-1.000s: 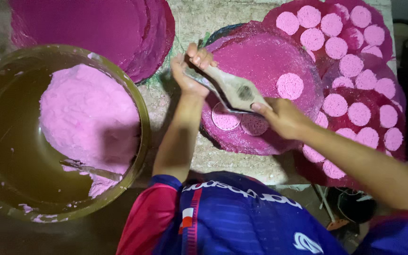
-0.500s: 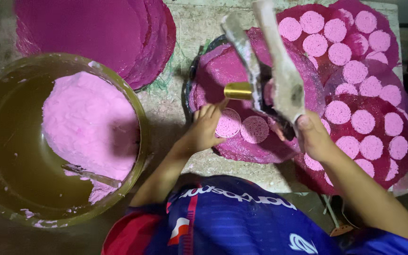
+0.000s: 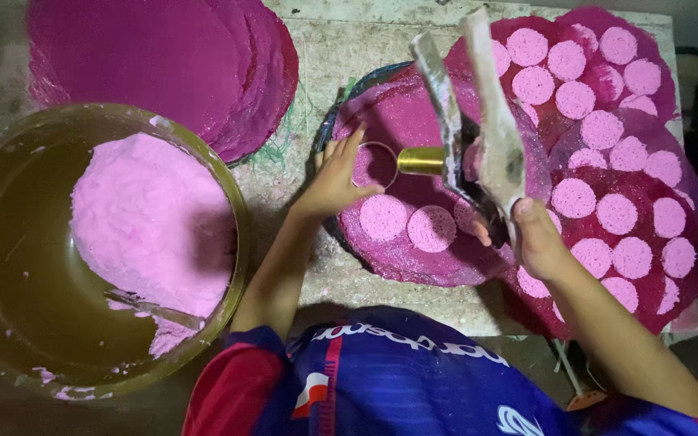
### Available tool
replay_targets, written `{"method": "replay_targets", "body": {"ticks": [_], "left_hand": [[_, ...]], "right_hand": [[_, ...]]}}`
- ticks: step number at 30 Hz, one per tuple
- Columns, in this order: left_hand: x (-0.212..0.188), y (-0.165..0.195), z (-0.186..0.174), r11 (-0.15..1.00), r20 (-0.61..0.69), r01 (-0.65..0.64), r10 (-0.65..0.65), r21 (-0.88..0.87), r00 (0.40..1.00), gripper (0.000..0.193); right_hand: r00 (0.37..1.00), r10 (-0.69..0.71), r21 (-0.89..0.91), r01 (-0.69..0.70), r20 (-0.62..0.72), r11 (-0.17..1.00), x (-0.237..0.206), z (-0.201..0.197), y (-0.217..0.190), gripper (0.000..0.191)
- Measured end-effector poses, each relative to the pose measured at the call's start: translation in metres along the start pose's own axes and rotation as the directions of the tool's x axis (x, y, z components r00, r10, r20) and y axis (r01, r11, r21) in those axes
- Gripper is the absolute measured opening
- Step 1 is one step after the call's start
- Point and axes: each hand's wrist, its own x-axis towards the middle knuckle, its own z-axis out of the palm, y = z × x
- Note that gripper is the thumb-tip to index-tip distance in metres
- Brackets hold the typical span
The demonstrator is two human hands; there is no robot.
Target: The person scoops pink dough from a large basin into a cylindrical mold on a hand press, presses the lever to extrude a round dough disc onto a tray, then places the disc in rows on round trays to dry. They repeat the cycle, occasionally repositioning trays and clearing excess dough from the press by hand.
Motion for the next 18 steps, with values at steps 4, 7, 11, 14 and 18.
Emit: {"method": "replay_targets", "body": {"ticks": [4,7,11,14,18], "left_hand": [[0.013,0.012,-0.012,0.508,-0.134,-0.203,0.17,-0.837,0.976,0.098],[0.026,0.021,-0.018,-0.467,-0.173,-0.1,0.116,-0.879,0.978,0.094],[0.042,0.021,-0.022,-0.694,-0.366,-0.168,0.147,-0.7,0.919,0.071],[0.051,0.006,-0.029,-0.71,-0.326,-0.259,-0.044,-0.655,0.944,0.062],[0.054,-0.025,-0.037,-0.714,-0.404,-0.269,0.021,-0.646,0.914,0.063]], "right_hand": [[0.986,0.139,-0.309,-0.106,0.087,0.945,0.023,-0.003,-0.003,0.088],[0.918,0.32,-0.415,-0.203,0.235,0.887,0.054,0.006,-0.016,0.076],[0.844,0.516,-0.559,-0.359,0.147,0.747,0.093,0.022,-0.051,0.069],[0.907,0.42,-0.734,-0.259,0.04,0.628,0.113,0.039,-0.073,0.074],[0.967,0.249,-0.773,-0.119,0.051,0.623,0.124,0.067,-0.076,0.068]]}}
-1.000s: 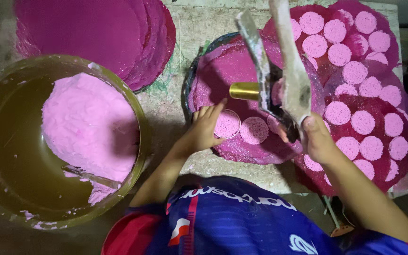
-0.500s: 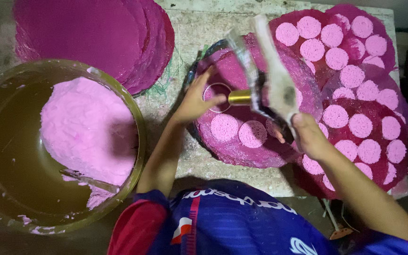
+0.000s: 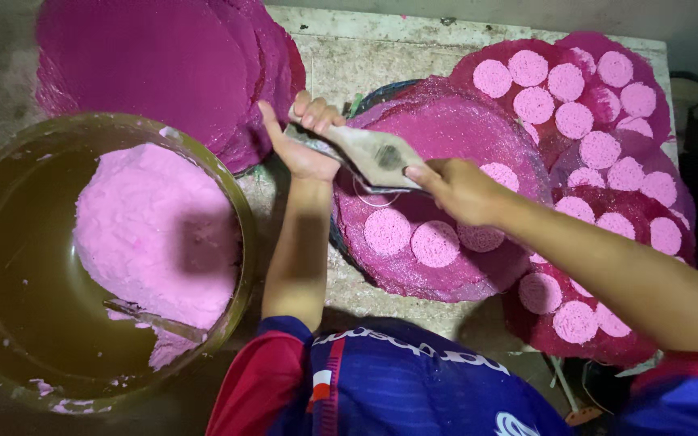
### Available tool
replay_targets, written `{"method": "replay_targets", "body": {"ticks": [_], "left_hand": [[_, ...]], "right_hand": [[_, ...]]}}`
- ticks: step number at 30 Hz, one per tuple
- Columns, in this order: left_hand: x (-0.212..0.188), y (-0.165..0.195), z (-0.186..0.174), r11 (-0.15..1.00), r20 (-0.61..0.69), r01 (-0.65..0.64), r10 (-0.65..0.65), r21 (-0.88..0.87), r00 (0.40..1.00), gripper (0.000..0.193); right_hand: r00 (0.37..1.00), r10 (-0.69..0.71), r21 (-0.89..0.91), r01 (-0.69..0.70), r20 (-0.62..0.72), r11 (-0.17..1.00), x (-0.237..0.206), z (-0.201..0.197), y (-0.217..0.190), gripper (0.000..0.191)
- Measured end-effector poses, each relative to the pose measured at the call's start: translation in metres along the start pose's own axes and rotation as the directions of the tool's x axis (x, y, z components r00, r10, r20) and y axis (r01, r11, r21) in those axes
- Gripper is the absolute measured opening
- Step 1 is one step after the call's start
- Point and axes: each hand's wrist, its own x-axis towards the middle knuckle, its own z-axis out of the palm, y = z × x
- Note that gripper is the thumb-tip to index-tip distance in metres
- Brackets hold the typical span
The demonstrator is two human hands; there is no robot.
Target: The person scoops pink dough from a large basin into a cylindrical mold on a hand press, presses the lever to extrude a round dough disc onto a tray, then places the disc in rows on round trays to dry. They repeat the cycle, occasionally repositioning trays and clearing excess dough from the press by hand.
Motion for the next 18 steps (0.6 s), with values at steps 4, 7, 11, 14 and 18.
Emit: {"method": "replay_targets", "body": {"ticks": [4,7,11,14,18], "left_hand": [[-0.01,0.0,-0.017,0.996,-0.1,-0.042,0.05,0.077,0.994,0.061],[-0.012,-0.02,-0.027,0.998,-0.165,-0.059,0.055,-0.021,0.985,0.063],[0.001,-0.037,-0.029,0.995,-0.266,-0.102,0.103,0.019,0.959,0.055],[0.016,-0.031,-0.022,0.995,-0.213,-0.094,0.095,0.019,0.972,0.055],[0.022,-0.009,-0.012,0.99,-0.164,-0.092,0.109,0.104,0.98,0.057]], "right_hand": [[0.995,0.023,-0.016,-0.021,0.101,1.0,-0.002,0.006,-0.001,0.069],[0.993,0.054,-0.061,-0.048,0.101,0.997,-0.007,-0.003,0.002,0.069],[0.991,0.132,-0.222,-0.128,0.006,0.967,-0.009,-0.017,-0.001,0.068],[0.994,0.058,-0.275,-0.082,-0.095,0.958,-0.004,-0.016,-0.005,0.066],[0.987,-0.038,-0.236,0.0,-0.157,0.972,0.005,0.001,-0.006,0.064]]}}
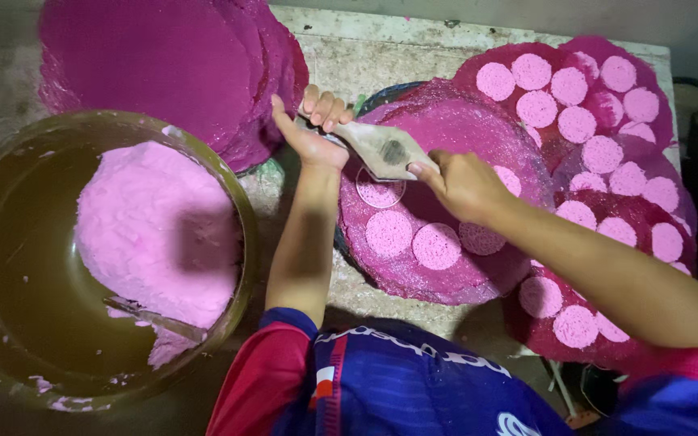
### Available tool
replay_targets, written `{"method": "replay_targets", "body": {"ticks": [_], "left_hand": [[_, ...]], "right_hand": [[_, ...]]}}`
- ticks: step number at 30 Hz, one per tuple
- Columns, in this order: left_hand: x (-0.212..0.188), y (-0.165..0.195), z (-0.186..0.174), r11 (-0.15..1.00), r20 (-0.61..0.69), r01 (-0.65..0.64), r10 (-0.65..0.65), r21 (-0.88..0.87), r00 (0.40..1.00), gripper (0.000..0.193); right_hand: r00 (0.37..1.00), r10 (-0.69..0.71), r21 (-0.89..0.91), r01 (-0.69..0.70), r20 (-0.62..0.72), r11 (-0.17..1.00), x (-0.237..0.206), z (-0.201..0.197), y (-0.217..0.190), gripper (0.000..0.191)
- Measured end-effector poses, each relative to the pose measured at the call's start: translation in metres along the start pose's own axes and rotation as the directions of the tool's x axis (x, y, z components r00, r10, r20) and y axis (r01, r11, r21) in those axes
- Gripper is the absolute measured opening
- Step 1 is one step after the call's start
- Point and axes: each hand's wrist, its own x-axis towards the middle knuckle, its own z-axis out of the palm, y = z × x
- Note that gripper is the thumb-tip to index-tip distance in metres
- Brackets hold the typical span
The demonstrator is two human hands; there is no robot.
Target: The person scoops pink dough from a large basin into a cylindrical mold on a hand press, presses the lever to extrude a round dough disc onto a tray, then places the disc in rows on round trays to dry. They repeat the cycle, occasionally repositioning trays and clearing excess dough from the press by hand.
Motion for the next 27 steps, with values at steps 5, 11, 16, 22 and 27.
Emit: {"method": "replay_targets", "body": {"ticks": [5,11,16,22,27], "left_hand": [[-0.013,0.011,0.002,0.998,-0.092,-0.007,0.014,0.07,0.996,0.059],[-0.009,-0.015,0.007,1.0,-0.253,-0.006,0.0,-0.023,0.967,0.06],[0.005,-0.01,0.015,0.999,-0.235,-0.024,0.034,0.044,0.971,0.06],[0.006,-0.021,0.022,0.997,-0.313,-0.046,0.063,0.063,0.948,0.061],[0.004,0.004,0.02,0.992,-0.015,-0.006,0.007,0.123,1.0,0.058]], "right_hand": [[0.992,-0.124,0.164,0.121,0.007,0.979,-0.003,0.015,0.0,0.059],[0.993,0.06,0.042,-0.064,0.101,0.997,-0.002,-0.004,0.006,0.059],[1.0,0.006,0.03,-0.005,-0.012,1.0,0.0,0.002,0.011,0.058],[0.999,-0.017,-0.035,0.016,-0.038,0.999,0.009,0.008,0.025,0.053],[0.989,-0.069,0.07,0.079,-0.132,0.994,0.014,0.033,0.022,0.048]]}}
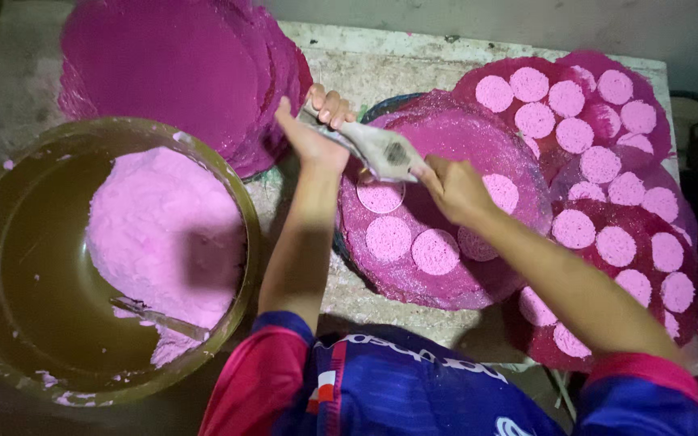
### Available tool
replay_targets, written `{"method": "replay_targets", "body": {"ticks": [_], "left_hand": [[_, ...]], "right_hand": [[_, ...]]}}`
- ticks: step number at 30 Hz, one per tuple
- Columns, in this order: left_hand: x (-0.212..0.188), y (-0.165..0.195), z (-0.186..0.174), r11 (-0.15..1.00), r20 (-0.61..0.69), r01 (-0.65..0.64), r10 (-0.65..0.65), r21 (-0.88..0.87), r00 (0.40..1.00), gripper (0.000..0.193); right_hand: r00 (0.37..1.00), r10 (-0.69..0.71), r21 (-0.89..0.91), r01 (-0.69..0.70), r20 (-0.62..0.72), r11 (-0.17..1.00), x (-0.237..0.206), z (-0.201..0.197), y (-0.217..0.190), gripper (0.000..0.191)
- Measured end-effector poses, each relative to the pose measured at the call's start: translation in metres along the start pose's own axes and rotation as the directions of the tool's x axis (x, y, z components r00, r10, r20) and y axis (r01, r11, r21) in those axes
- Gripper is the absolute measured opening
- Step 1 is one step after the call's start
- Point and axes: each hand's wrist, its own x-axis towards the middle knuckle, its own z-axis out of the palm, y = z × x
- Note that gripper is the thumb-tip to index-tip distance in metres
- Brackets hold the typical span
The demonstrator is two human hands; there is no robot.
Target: The person scoops pink dough from a large basin into a cylindrical mold on a hand press, presses the lever to extrude a round dough disc onto a tray, then places the disc in rows on round trays to dry. They repeat the cycle, occasionally repositioning trays and clearing excess dough from the press by hand.
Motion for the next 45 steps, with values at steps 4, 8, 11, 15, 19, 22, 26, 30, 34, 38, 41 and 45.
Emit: {"method": "replay_targets", "body": {"ticks": [4,8,11,15,19,22,26,30,34,38,41,45], "left_hand": [[-0.032,0.011,-0.015,0.895,-0.089,0.016,0.027,0.447,0.996,0.048],[-0.092,-0.039,-0.019,-0.409,0.173,-0.135,0.059,0.903,0.983,0.063],[-0.115,-0.064,-0.013,-0.633,0.064,-0.085,-0.055,0.769,0.996,0.112],[-0.124,-0.07,0.0,-0.747,0.067,-0.074,-0.039,0.661,0.997,0.118],[-0.121,-0.084,0.015,-0.753,0.128,-0.151,-0.089,0.64,0.988,0.115],[-0.117,-0.115,0.024,-0.748,0.082,-0.233,-0.234,0.621,0.969,0.116],[-0.119,-0.141,0.019,-0.736,0.01,-0.34,-0.413,0.585,0.911,0.107],[-0.144,-0.128,0.008,-0.785,0.186,-0.49,-0.454,0.378,0.871,0.058],[-0.178,-0.09,0.031,-0.757,0.289,-0.537,-0.455,0.373,0.842,0.075],[-0.218,-0.043,0.091,-0.6,0.565,-0.706,-0.455,0.377,0.689,0.092],[-0.247,0.0,0.136,-0.305,0.552,-0.764,-0.547,0.569,0.629,0.082],[-0.279,0.095,0.174,0.01,0.366,-0.508,-0.704,0.862,0.608,0.07]], "right_hand": [[0.949,-0.204,0.211,0.256,-0.24,0.944,-0.033,0.006,0.016,0.052],[0.89,-0.194,0.314,0.339,-0.412,0.887,-0.063,-0.003,0.036,0.068],[0.874,-0.084,0.405,0.305,-0.478,0.862,-0.086,0.001,0.046,0.078],[0.855,0.085,0.646,0.318,-0.511,0.694,-0.134,0.013,0.074,0.085],[0.797,0.207,0.598,0.226,-0.567,0.769,-0.198,0.023,0.114,0.084],[0.741,0.329,0.634,0.166,-0.586,0.755,-0.235,0.035,0.135,0.08],[0.677,0.433,0.685,0.146,-0.595,0.714,-0.271,0.051,0.155,0.075],[0.664,0.42,0.674,0.173,-0.618,0.718,-0.295,0.061,0.164,0.077],[0.754,0.297,0.641,0.206,-0.585,0.74,-0.289,0.052,0.142,0.075],[0.907,0.108,0.606,0.18,-0.408,0.775,-0.25,0.024,0.077,0.065],[0.795,-0.503,0.198,0.583,-0.339,0.788,-0.214,-0.008,0.01,0.047],[0.489,-0.869,0.016,0.872,-0.074,0.49,-0.164,-0.055,-0.101,0.058]]}}
